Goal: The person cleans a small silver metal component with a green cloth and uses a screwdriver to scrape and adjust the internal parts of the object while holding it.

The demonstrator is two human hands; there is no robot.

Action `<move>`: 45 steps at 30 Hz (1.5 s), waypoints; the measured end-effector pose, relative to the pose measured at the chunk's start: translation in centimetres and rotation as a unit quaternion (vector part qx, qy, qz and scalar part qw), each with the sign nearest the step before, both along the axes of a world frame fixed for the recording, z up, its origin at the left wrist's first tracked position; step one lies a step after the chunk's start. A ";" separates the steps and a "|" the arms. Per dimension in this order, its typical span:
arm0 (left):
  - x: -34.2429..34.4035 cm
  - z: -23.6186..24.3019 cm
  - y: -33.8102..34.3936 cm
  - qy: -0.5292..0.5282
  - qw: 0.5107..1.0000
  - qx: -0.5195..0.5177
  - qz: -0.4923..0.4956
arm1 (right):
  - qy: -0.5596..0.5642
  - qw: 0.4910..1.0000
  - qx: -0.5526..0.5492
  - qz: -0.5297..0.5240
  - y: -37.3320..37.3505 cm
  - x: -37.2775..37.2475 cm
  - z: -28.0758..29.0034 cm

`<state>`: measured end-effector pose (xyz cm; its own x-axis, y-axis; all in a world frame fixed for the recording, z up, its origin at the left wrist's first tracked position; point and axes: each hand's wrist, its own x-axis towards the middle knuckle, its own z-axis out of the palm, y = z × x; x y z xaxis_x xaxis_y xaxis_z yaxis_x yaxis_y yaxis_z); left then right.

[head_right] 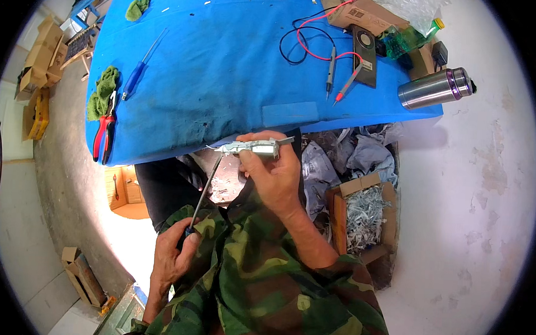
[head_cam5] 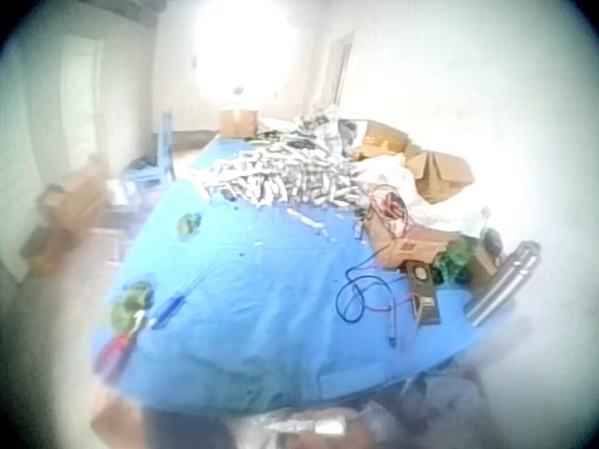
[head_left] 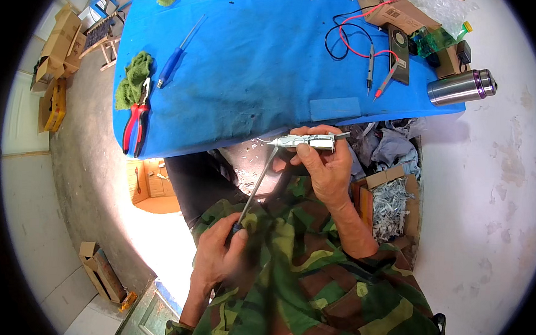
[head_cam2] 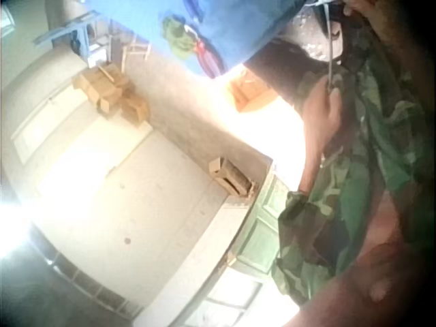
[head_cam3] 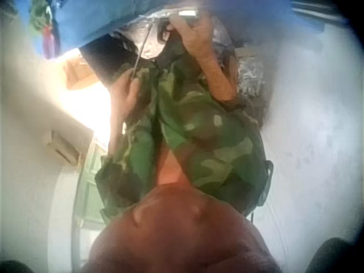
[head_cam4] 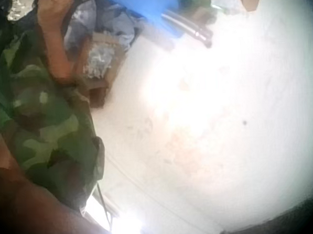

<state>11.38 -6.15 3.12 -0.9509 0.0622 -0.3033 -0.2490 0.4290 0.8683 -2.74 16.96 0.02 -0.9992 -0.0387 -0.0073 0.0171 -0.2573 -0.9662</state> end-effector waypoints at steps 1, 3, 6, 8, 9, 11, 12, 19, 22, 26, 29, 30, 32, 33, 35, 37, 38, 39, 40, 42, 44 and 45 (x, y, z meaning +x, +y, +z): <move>0.0 0.0 0.1 -0.002 1.000 0.003 -0.001 | -0.002 1.000 0.001 -0.003 -0.3 0.1 0.4; -0.1 0.1 0.2 -0.005 1.000 0.009 -0.001 | -0.002 1.000 0.016 0.004 -0.3 0.3 0.5; -0.4 0.3 0.3 0.017 1.000 0.008 -0.002 | 0.009 0.999 0.033 0.018 -0.2 0.4 0.5; -0.6 0.4 0.4 0.006 1.000 0.009 0.003 | 0.022 1.000 0.009 0.010 -0.4 0.4 0.4; -0.6 0.4 0.4 0.000 1.000 0.010 0.006 | 0.027 1.000 0.008 0.010 -0.4 0.4 0.3; -0.7 0.5 0.6 -0.002 1.000 0.005 0.012 | 0.035 0.999 0.006 0.012 -0.4 0.5 0.3; -0.8 0.6 0.6 -0.003 1.000 0.002 0.015 | 0.035 0.999 0.003 0.010 -0.4 0.5 0.1; -0.8 0.4 0.9 0.005 1.000 0.015 0.007 | 0.038 0.999 0.000 0.001 -0.3 0.6 -0.5; -0.8 0.5 1.0 -0.003 1.000 0.020 0.011 | 0.041 0.999 -0.001 -0.004 -0.4 0.6 -0.4; -0.8 0.8 1.2 -0.012 1.000 0.021 0.017 | 0.041 0.999 0.005 -0.006 -0.4 0.7 -0.5; -0.8 0.7 1.2 -0.011 1.000 0.017 0.016 | 0.045 0.999 0.011 -0.008 -0.4 0.7 -0.7; -0.8 0.7 1.2 -0.010 1.000 0.015 0.016 | 0.049 0.999 0.017 -0.009 -0.4 0.8 -0.7; -0.8 0.6 1.3 -0.008 1.000 0.016 0.019 | 0.056 0.998 0.028 -0.012 -0.5 0.8 -0.6; -0.8 0.6 1.3 -0.007 1.000 0.016 0.021 | 0.055 0.998 0.025 -0.015 -0.5 0.8 -0.7; -0.8 0.5 1.4 -0.005 1.000 0.019 0.019 | 0.052 0.998 0.018 -0.020 -0.6 0.8 -0.8; -0.6 0.3 1.4 -0.004 1.000 0.018 0.017 | 0.046 0.999 0.004 -0.020 -0.7 0.8 -0.8; -0.5 0.1 1.4 -0.003 1.000 0.017 0.016 | 0.043 0.999 -0.004 -0.019 -0.7 0.8 -0.8; -0.5 0.1 1.4 -0.003 1.000 0.016 0.015 | 0.049 0.999 -0.001 -0.020 -0.8 0.7 -0.9; -0.5 0.1 1.4 -0.007 1.000 0.020 0.017 | 0.054 0.998 0.002 -0.021 -0.8 0.7 -1.1; -0.6 0.2 1.5 -0.015 0.999 0.029 0.020 | 0.052 0.998 0.001 -0.021 -0.8 0.8 -1.1; -0.6 0.2 1.5 -0.013 0.999 0.026 0.018 | 0.036 0.999 -0.007 -0.018 -0.9 0.9 -1.0; -0.6 0.2 1.5 -0.012 0.999 0.025 0.018 | 0.038 0.999 -0.009 -0.019 -0.9 0.9 -1.0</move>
<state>10.74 -4.67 3.34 -0.9450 0.0447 -0.3240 -0.2847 0.3753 0.8821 -1.88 16.06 -0.94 -0.9976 -0.0011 0.0694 -0.0664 -0.2731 -0.9597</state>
